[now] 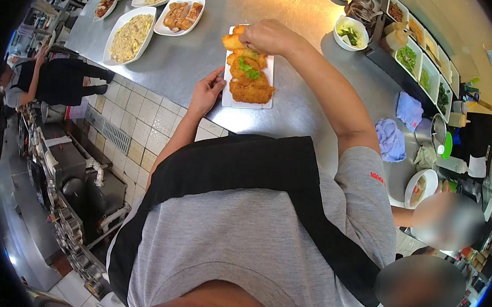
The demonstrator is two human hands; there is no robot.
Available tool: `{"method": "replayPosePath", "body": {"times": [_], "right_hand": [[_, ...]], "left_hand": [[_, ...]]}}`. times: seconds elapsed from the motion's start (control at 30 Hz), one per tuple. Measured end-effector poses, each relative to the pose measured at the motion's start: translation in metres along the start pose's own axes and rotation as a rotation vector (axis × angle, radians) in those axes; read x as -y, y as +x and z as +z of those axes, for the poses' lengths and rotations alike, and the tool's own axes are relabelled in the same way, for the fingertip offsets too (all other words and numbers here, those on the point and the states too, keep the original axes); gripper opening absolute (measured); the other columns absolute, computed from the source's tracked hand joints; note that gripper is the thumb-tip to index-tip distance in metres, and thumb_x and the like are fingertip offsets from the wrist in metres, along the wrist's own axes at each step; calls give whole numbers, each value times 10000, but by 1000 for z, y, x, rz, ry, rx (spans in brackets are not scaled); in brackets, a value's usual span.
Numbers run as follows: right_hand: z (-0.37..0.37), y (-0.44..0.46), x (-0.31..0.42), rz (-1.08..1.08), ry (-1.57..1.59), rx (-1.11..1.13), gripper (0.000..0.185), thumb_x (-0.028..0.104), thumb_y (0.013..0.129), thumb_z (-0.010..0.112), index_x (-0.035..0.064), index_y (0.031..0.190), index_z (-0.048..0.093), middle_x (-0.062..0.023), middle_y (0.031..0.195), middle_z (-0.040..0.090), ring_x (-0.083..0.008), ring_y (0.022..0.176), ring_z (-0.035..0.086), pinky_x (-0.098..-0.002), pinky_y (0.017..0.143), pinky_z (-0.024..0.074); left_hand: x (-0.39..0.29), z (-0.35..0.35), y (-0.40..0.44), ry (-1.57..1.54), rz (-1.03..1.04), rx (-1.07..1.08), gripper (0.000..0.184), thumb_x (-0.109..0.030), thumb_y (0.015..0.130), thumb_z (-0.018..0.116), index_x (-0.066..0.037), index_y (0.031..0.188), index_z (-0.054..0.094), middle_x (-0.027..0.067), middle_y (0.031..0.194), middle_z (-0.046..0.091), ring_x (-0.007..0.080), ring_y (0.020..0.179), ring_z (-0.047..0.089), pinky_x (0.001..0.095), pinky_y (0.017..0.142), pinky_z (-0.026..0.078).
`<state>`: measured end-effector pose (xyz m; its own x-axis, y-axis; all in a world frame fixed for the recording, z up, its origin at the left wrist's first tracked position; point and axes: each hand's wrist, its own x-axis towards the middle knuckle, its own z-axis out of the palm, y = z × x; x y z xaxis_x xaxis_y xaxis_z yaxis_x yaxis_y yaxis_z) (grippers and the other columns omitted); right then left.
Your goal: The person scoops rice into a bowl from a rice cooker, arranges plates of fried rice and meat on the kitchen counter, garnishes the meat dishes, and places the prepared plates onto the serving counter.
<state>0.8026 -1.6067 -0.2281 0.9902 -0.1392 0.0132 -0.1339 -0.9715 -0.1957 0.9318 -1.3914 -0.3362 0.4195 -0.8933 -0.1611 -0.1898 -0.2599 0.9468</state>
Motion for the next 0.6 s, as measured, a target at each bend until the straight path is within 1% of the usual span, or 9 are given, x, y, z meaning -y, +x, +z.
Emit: {"method": "replayPosePath", "body": {"times": [0.13, 0.23, 0.33, 0.43, 0.5, 0.53, 0.57, 0.6], "right_hand": [[7, 10, -3, -54, -21, -59, 74, 162, 767, 578, 98, 770, 616, -96, 718, 615, -290, 699, 611, -422, 596, 465], [7, 6, 1, -31, -5, -36, 96, 159, 789, 576, 117, 843, 643, -98, 802, 634, -285, 757, 616, -401, 637, 479], [22, -4, -15, -89, 234, -320, 163, 170, 809, 585, 123, 950, 653, -99, 909, 639, -271, 820, 615, -375, 695, 487], [8, -38, -24, 124, 479, -434, 223, 178, 822, 594, 112, 1030, 639, -97, 971, 632, -262, 852, 609, -359, 742, 484], [4, -75, -32, 235, 449, -493, 203, 190, 840, 582, 93, 1008, 643, -99, 950, 633, -260, 820, 610, -359, 732, 484], [-3, -96, -30, 368, 360, -433, 202, 203, 843, 579, 88, 996, 643, -109, 943, 632, -277, 818, 610, -364, 732, 484], [-9, -121, -29, 501, 270, -371, 204, 217, 846, 576, 82, 984, 643, -118, 937, 632, -294, 816, 610, -370, 732, 485], [-8, -149, -32, 595, 147, -306, 233, 264, 859, 558, 79, 966, 650, -130, 928, 634, -310, 828, 610, -387, 736, 482]], "left_hand": [[-1, 1, -2, 38, 23, -25, 416, -95, 845, 597, -63, 1256, 538, -1, 772, 587, 75, 637, 523, 218, 626, 450], [1, 1, -1, 51, 37, -36, 412, -98, 841, 603, -55, 1247, 543, 0, 775, 588, 79, 635, 526, 224, 621, 453], [-1, 0, -1, 14, 14, -20, 410, -98, 839, 605, -48, 1242, 545, 6, 774, 591, 76, 629, 531, 228, 608, 456], [-5, -1, -1, -2, -19, -8, 402, -93, 837, 606, -42, 1232, 551, 11, 770, 598, 73, 632, 547, 233, 598, 462], [-7, -6, 0, -162, -53, 27, 390, -88, 836, 602, -46, 1222, 559, 11, 763, 603, 70, 635, 558, 237, 594, 466], [-8, -9, 1, -243, -69, 45, 385, -86, 836, 600, -48, 1217, 564, 12, 760, 605, 69, 637, 564, 239, 591, 467], [-9, -10, 3, -183, -44, 14, 372, -88, 835, 599, -41, 1202, 571, 20, 762, 610, 78, 625, 566, 242, 587, 470], [-9, -12, 4, -123, -20, -17, 359, -90, 834, 597, -34, 1188, 577, 29, 764, 614, 87, 614, 569, 246, 584, 472]]}}
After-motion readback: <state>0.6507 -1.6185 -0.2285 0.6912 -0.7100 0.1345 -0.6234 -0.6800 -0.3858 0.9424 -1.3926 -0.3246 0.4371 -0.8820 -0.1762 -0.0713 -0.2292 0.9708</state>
